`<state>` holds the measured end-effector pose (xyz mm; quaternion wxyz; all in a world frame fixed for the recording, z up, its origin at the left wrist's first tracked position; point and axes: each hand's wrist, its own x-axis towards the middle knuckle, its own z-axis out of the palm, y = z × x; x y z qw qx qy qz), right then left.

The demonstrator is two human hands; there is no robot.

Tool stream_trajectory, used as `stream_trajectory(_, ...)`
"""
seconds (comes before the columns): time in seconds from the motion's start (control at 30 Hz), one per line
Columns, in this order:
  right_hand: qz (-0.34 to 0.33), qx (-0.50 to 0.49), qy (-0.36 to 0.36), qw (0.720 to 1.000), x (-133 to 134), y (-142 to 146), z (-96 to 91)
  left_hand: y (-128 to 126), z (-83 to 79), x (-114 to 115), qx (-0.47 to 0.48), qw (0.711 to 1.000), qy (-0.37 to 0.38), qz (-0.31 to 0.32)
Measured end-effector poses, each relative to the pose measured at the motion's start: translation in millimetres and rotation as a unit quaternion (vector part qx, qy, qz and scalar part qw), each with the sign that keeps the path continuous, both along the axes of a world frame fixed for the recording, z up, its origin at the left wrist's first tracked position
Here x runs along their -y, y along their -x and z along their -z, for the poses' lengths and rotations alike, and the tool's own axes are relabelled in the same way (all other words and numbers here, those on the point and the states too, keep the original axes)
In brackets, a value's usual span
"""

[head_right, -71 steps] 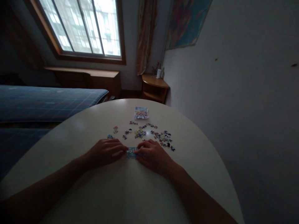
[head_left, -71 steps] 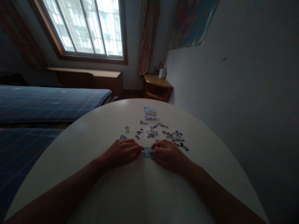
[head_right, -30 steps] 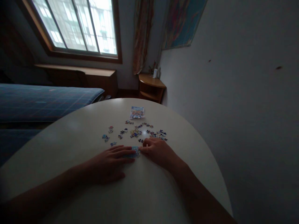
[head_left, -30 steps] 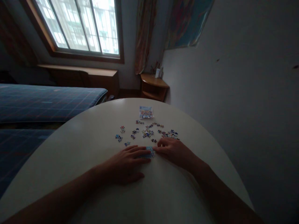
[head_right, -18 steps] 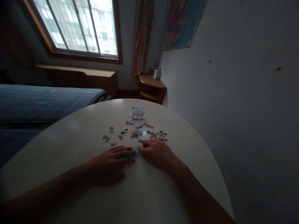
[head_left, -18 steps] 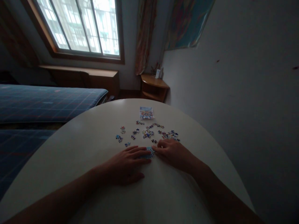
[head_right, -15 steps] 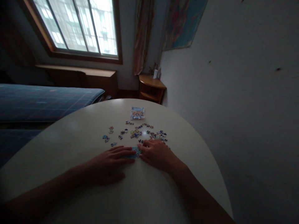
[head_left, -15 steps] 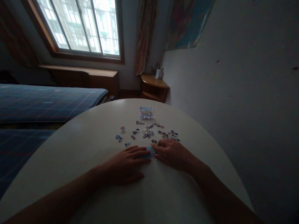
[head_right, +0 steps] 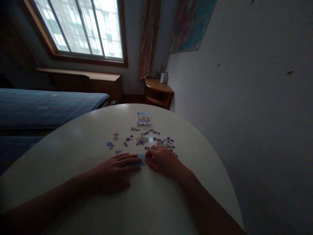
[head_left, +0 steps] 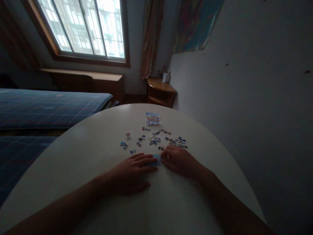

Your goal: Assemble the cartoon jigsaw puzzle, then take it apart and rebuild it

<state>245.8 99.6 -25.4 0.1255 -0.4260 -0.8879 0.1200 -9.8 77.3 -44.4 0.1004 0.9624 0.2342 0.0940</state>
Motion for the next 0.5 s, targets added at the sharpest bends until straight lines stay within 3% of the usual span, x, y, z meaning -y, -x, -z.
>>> stream_trajectory(0.27, -0.026, -0.044, 0.041, 0.998, -3, -13, 0.0, 1, 2.4, 0, 0.019, 1.000, 0.004, 0.007)
stream_trajectory(0.5, -0.052, -0.059, 0.034, 0.996, -4, -17, 0.2, 1, 1.7, 0, 0.026, 1.000, 0.009, 0.004)
